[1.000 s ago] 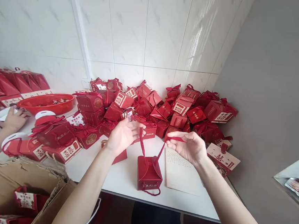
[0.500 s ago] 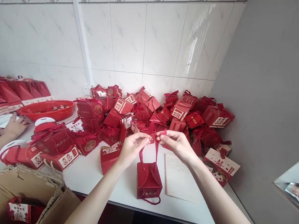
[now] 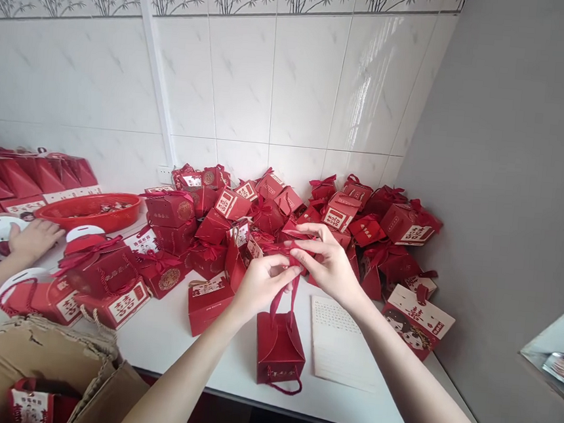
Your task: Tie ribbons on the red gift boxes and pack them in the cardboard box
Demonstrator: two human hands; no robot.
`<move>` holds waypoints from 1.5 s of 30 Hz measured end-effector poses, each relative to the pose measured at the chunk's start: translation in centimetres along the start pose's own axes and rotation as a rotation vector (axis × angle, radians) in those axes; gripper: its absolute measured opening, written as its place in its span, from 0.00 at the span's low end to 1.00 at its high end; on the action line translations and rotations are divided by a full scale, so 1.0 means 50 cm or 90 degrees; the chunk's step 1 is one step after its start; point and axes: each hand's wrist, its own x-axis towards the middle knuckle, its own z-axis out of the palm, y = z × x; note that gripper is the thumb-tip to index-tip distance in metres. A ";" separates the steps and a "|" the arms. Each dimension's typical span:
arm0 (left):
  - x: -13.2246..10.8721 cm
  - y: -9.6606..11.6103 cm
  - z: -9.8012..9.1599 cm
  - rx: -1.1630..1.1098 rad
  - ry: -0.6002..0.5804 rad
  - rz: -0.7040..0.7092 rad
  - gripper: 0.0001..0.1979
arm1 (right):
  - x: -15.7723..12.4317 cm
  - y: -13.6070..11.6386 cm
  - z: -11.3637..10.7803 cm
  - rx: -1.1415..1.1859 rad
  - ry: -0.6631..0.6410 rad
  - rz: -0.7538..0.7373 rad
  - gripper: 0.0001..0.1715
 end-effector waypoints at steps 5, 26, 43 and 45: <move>-0.005 -0.005 -0.008 -0.039 0.015 0.010 0.12 | -0.018 0.010 0.008 0.065 0.006 0.170 0.30; -0.006 -0.024 -0.021 -0.156 -0.023 0.058 0.12 | -0.082 0.015 0.041 0.304 -0.118 0.167 0.11; -0.022 -0.029 -0.015 -0.070 -0.045 0.082 0.11 | -0.096 0.022 0.065 -0.113 -0.078 0.098 0.10; -0.023 -0.035 -0.011 -0.086 -0.038 0.084 0.12 | -0.099 0.019 0.061 -0.109 -0.066 0.095 0.09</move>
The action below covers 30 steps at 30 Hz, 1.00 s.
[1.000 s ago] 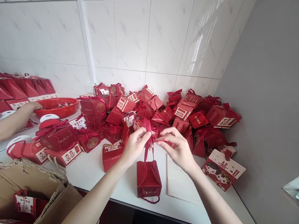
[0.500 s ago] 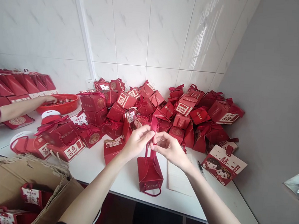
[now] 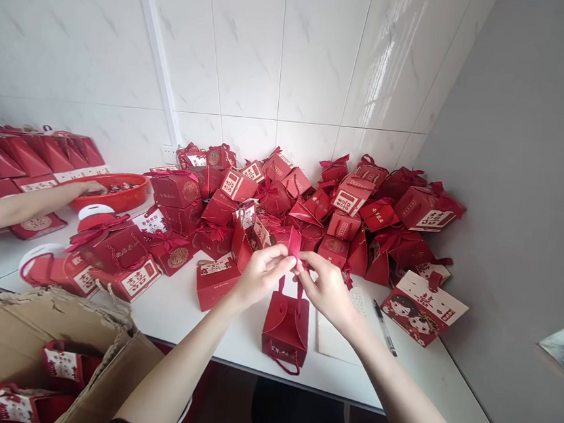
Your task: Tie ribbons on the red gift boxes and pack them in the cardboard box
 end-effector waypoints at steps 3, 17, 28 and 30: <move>-0.003 -0.007 0.003 -0.006 0.011 0.011 0.12 | -0.008 -0.004 -0.014 0.005 0.020 0.009 0.08; -0.017 -0.062 0.058 -0.334 0.244 -0.032 0.06 | -0.022 -0.006 -0.019 0.148 0.253 0.213 0.21; -0.070 -0.107 0.013 -0.421 0.454 -0.154 0.06 | -0.108 0.034 -0.066 0.091 0.377 0.332 0.17; -0.085 -0.124 -0.009 -0.411 0.499 -0.175 0.07 | -0.135 0.042 -0.071 0.051 0.373 0.364 0.17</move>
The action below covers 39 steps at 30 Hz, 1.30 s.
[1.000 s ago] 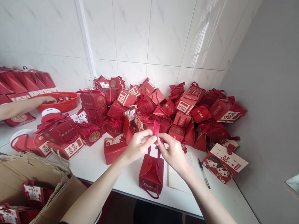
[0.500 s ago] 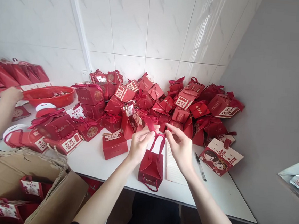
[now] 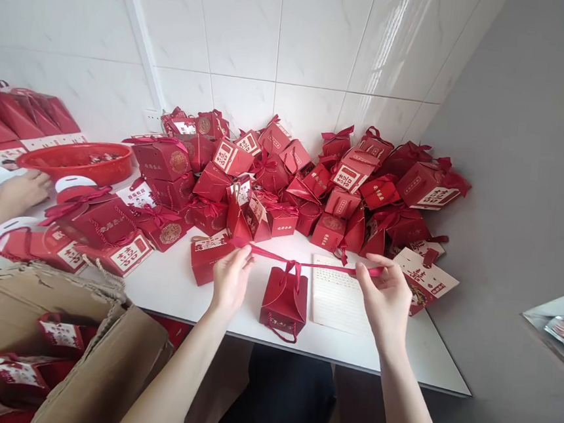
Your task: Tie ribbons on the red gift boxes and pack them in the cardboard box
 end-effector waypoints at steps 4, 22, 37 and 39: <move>0.019 -0.001 -0.081 0.105 0.063 -0.005 0.09 | -0.023 0.049 -0.049 -0.112 -0.022 0.061 0.19; 0.008 -0.002 -0.081 0.748 -0.465 0.003 0.16 | -0.044 0.075 0.040 -0.166 -0.548 0.055 0.27; 0.014 -0.023 -0.122 0.405 -0.471 -0.370 0.19 | -0.058 0.119 0.031 0.107 -0.563 0.256 0.24; 0.017 -0.030 -0.134 0.390 -0.442 -0.352 0.19 | -0.060 0.129 0.030 0.113 -0.554 0.248 0.25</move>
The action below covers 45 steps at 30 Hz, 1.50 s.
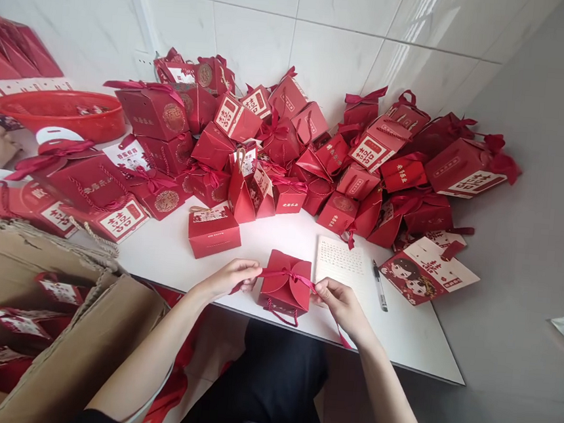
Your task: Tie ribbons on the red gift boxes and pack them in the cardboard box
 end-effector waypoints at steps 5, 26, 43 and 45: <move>-0.002 -0.016 -0.020 0.034 0.043 0.013 0.17 | 0.004 0.006 -0.015 -0.049 -0.007 0.004 0.25; -0.022 0.058 -0.021 0.069 -0.157 -0.030 0.07 | 0.012 -0.072 -0.051 0.005 -0.198 -0.044 0.16; -0.048 0.142 0.035 0.485 0.041 0.032 0.12 | 0.043 -0.065 0.075 -0.199 0.029 -0.241 0.09; -0.050 0.139 0.034 0.511 0.029 0.030 0.11 | 0.042 -0.059 0.075 -0.205 0.031 -0.252 0.09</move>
